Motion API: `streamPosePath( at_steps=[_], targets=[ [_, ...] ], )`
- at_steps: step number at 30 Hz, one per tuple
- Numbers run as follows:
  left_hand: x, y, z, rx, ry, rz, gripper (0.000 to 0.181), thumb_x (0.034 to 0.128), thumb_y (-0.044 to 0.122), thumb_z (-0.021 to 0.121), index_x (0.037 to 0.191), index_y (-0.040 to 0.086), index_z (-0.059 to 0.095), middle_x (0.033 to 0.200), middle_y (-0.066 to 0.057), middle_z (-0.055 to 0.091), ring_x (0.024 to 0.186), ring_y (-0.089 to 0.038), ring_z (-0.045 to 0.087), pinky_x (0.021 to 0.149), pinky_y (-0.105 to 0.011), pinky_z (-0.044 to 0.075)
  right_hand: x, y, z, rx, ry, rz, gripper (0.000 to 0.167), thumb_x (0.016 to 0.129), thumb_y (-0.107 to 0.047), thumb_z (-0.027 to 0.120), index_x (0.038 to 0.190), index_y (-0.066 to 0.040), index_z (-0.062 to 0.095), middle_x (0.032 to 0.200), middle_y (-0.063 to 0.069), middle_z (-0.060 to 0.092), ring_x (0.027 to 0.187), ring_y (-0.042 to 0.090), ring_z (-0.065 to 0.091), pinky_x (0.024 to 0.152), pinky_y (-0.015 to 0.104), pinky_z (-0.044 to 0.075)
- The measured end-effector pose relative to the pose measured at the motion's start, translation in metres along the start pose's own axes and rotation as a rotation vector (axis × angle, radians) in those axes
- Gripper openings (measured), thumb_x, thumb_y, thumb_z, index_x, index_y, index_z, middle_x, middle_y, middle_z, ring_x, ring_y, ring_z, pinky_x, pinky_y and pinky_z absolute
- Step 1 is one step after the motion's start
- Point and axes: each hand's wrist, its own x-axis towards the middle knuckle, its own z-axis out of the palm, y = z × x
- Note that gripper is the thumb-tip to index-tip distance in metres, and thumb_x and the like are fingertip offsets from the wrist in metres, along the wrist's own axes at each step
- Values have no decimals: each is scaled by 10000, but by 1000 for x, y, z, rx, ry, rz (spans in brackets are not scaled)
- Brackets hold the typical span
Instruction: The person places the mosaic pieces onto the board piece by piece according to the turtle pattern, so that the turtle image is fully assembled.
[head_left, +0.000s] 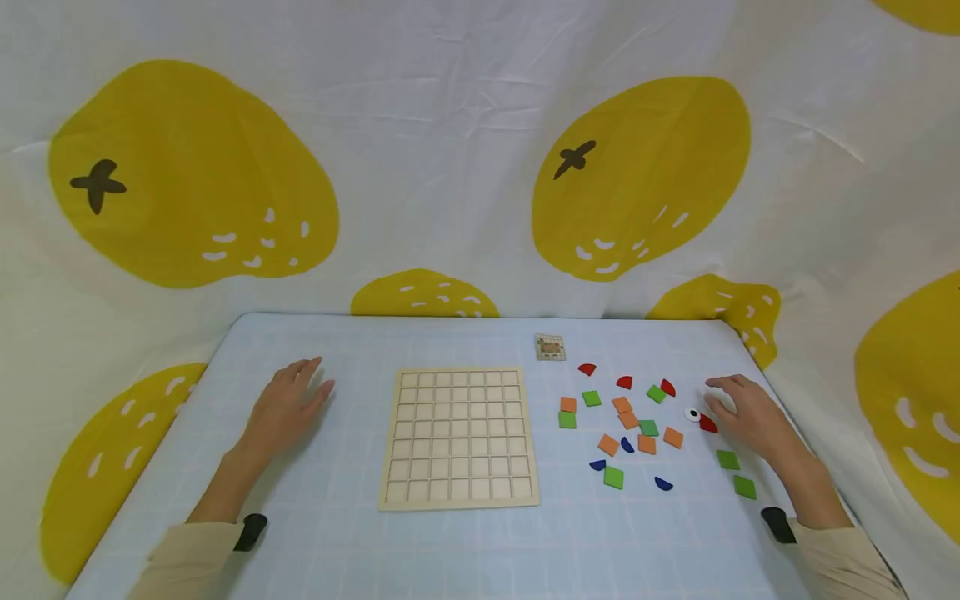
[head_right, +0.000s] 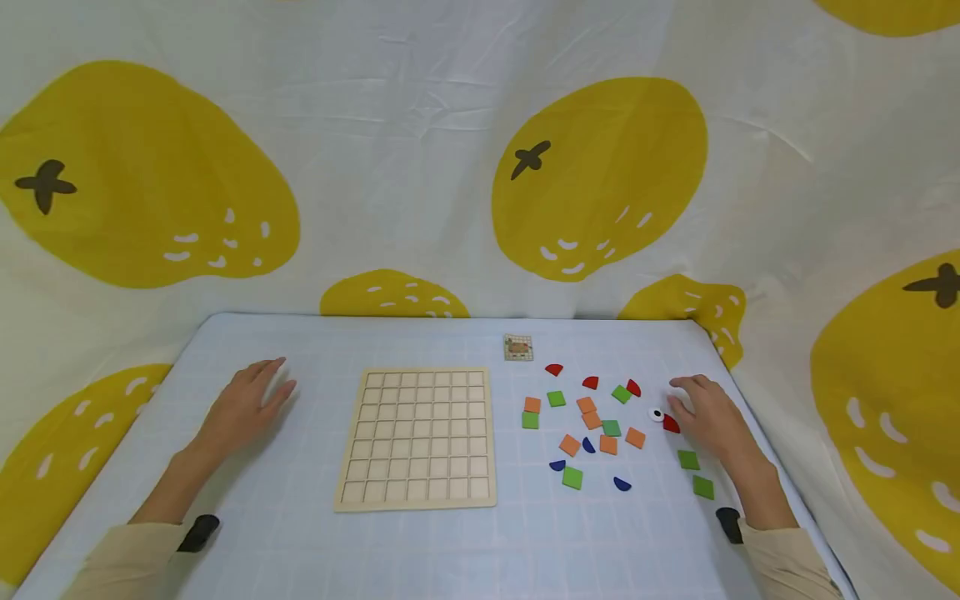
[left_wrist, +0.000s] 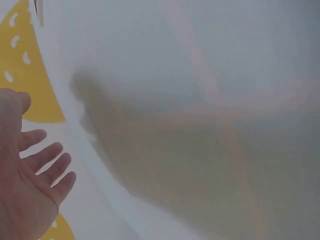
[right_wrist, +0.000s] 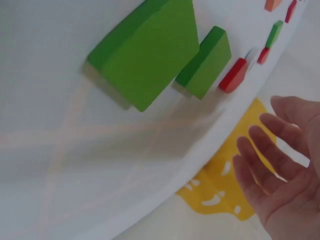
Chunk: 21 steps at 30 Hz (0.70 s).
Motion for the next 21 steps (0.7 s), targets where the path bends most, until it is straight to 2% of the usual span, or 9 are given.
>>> streamPosePath(
  at_steps=[5, 14, 21],
  targets=[
    [0, 10, 6, -55, 0, 10, 522, 1057, 247, 592, 1431, -104, 496, 1377, -369, 513, 1275, -541, 472, 1052, -673, 387, -2, -3, 2, 28, -60, 19, 373, 997, -152, 667, 1277, 88, 610, 1260, 349, 553, 1167, 537, 498, 985, 701, 437],
    [-1, 26, 17, -144, -73, -35, 523, 1076, 245, 560, 1481, -71, 464, 1453, -338, 468, 1354, -514, 422, 1103, -651, 360, -8, -10, 8, 48, -116, 37, 412, 991, -176, 685, 1296, 87, 596, 1284, 355, 538, 1191, 543, 482, 987, 707, 430],
    [-5, 39, 20, -255, -119, -7, 525, 1080, 244, 559, 1493, -63, 454, 1482, -330, 442, 1386, -507, 386, 1125, -651, 332, -10, -17, 13, 23, -112, -13, 421, 961, -145, 722, 1290, 90, 606, 1247, 348, 570, 1152, 524, 525, 964, 685, 464]
  ],
)
